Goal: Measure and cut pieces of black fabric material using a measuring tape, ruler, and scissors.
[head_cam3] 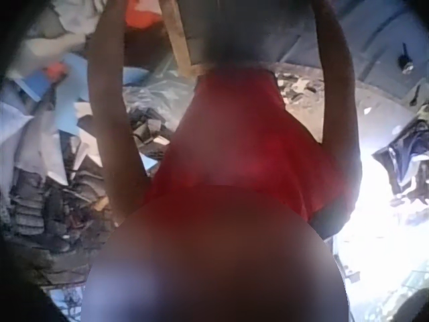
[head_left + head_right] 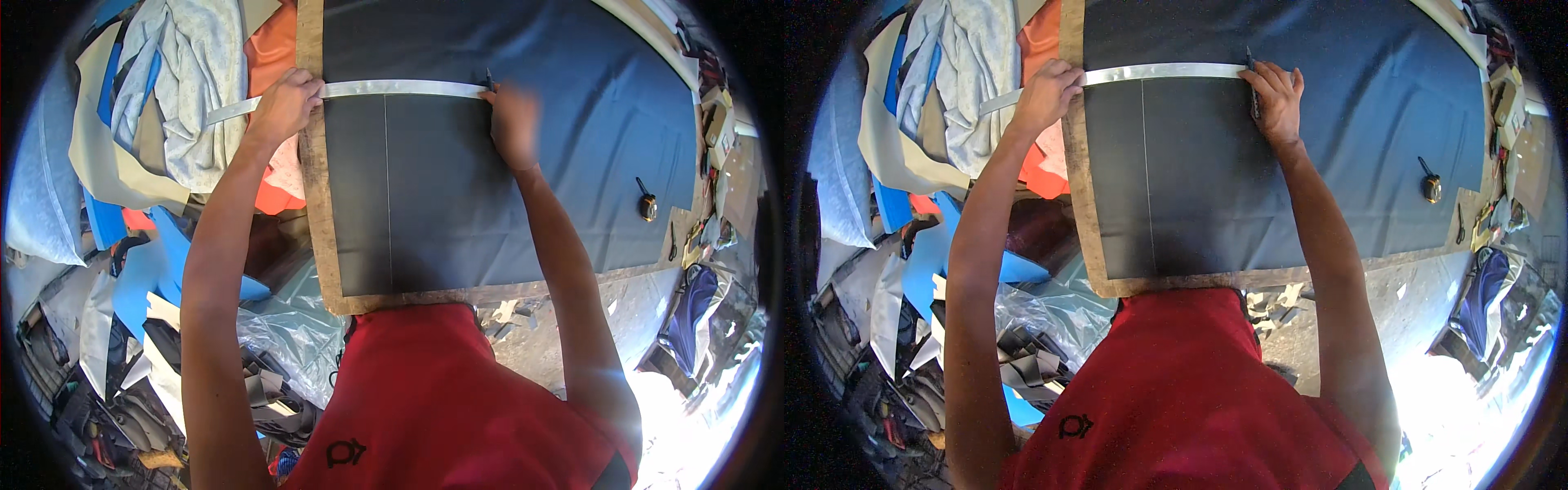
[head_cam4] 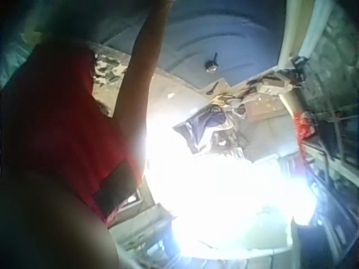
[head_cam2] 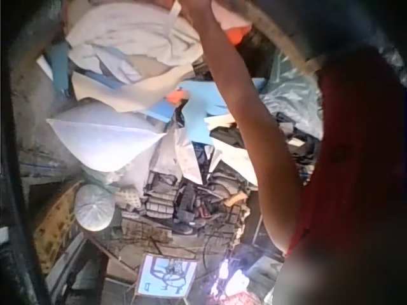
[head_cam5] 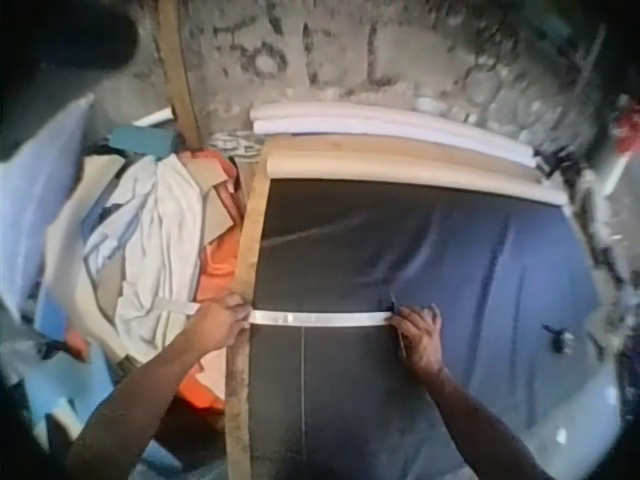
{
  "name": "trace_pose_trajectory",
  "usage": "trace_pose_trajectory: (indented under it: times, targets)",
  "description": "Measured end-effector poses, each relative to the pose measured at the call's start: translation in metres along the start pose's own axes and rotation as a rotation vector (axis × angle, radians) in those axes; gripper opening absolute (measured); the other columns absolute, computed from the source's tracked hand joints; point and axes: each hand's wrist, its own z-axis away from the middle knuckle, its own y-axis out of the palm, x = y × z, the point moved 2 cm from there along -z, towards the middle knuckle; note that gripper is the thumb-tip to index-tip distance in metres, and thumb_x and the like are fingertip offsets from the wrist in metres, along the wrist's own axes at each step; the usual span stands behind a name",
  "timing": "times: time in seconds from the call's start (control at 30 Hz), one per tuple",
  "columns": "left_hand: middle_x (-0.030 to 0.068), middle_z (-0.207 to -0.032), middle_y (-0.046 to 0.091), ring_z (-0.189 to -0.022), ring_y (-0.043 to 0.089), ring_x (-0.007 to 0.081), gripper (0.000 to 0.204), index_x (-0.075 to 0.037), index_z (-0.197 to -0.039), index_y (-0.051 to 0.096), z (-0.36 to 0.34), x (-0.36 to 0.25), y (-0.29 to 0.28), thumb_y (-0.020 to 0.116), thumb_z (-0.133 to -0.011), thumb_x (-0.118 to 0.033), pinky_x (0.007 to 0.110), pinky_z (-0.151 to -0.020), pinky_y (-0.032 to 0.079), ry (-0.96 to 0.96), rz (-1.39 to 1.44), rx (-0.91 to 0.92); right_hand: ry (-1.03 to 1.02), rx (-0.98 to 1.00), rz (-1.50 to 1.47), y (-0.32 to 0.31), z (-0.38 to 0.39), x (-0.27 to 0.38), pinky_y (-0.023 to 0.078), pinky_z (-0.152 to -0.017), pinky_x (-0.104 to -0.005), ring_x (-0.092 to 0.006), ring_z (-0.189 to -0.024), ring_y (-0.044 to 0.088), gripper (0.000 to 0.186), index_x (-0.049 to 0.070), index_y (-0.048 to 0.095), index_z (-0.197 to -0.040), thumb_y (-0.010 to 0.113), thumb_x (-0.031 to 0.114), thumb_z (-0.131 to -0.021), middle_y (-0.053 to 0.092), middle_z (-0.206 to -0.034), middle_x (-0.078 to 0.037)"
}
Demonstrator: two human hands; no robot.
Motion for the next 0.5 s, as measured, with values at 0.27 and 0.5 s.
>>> trace_pose_trajectory:
  times: [0.27,0.5]
  targets:
    - [0.0053,-0.105,0.065,-0.099,0.063,0.0281,0.029,-0.007,-0.115,0.073,-0.005,-0.001,-0.005,0.072,-0.086,-0.008,0.037,-0.089,0.053,0.038,-0.047,0.032,0.000,-0.004,-0.005,0.001,0.000,-0.001,0.026,-0.118,-0.0643,-0.0224,-0.132,0.057,0.032,0.019,0.070,-0.127,0.063,0.019,-0.096,0.066,-0.136,-0.001]
    - [0.0059,-0.105,0.065,-0.099,0.063,0.0286,0.024,-0.007,-0.110,0.073,-0.012,-0.005,-0.007,0.072,-0.087,-0.008,0.038,-0.088,0.052,-0.002,-0.086,0.122,0.007,-0.003,0.009,0.000,0.000,-0.001,0.027,-0.118,-0.0608,-0.0239,-0.130,0.059,0.035,0.017,0.070,-0.127,0.067,0.013,-0.092,0.067,-0.135,-0.002]
